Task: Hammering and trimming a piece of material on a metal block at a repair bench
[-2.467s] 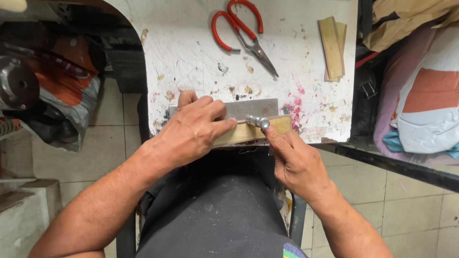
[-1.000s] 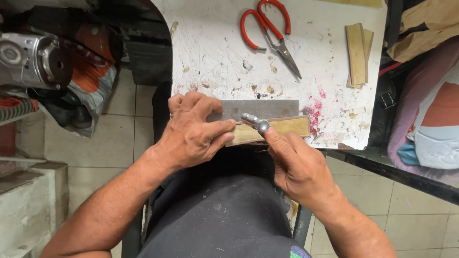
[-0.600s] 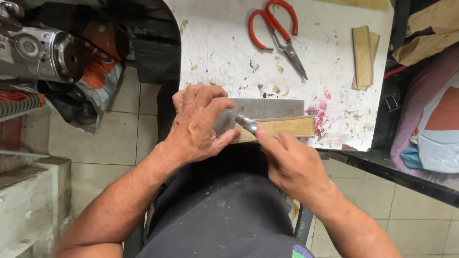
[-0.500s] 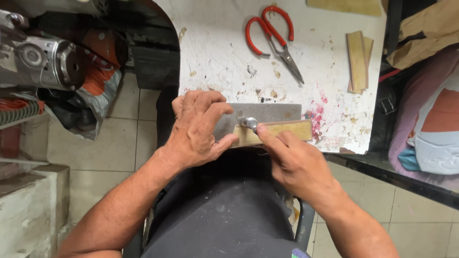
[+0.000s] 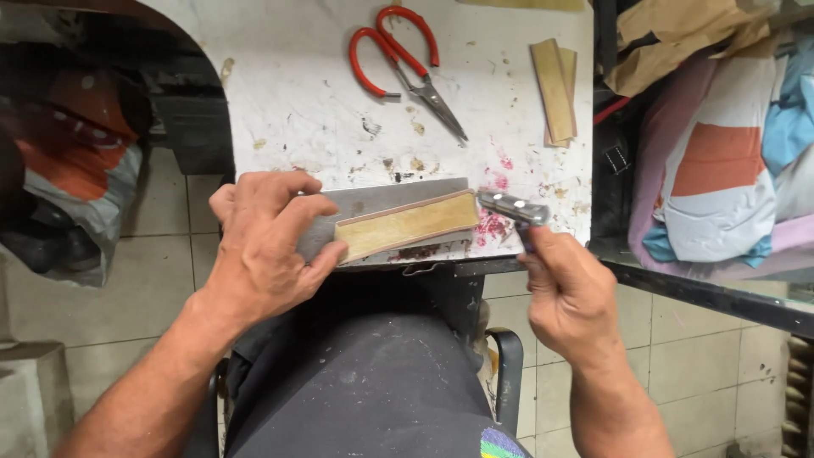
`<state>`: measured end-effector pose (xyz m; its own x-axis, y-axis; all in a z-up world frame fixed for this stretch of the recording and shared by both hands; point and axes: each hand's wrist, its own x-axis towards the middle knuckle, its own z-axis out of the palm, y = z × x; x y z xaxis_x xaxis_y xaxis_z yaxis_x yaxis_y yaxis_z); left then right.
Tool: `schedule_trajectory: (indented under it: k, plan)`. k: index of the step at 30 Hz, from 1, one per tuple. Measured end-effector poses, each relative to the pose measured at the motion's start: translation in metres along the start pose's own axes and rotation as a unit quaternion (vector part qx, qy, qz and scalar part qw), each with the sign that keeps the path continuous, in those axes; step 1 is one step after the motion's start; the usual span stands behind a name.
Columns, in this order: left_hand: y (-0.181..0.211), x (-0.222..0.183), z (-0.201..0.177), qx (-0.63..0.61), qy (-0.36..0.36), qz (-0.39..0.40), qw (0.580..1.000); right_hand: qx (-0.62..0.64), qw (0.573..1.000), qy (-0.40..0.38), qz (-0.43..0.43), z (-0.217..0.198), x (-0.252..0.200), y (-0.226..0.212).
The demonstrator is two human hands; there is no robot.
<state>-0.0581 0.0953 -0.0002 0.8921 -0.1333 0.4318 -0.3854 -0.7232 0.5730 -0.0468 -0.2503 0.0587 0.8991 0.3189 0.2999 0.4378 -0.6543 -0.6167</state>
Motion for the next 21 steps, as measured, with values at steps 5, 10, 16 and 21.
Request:
schedule_trajectory:
  k: [5,10,16,21]
  plan:
    - [-0.002,0.003,-0.007,-0.004,-0.018,0.017,1.000,-0.055,0.996,-0.061,0.020,0.022,0.003,0.004]
    - [-0.010,0.006,-0.040,-0.055,-0.107,-0.006,0.993,-0.059,0.990,-0.124,0.023,0.027,-0.014,0.014]
    - [0.047,0.035,-0.013,-0.078,-0.013,0.070,0.994,-0.052,0.987,-0.137,0.067,0.025,-0.014,0.012]
    - [0.053,0.021,0.060,0.024,-0.056,0.187,0.980,0.077,0.988,-0.105,0.086,-0.006,0.022,-0.013]
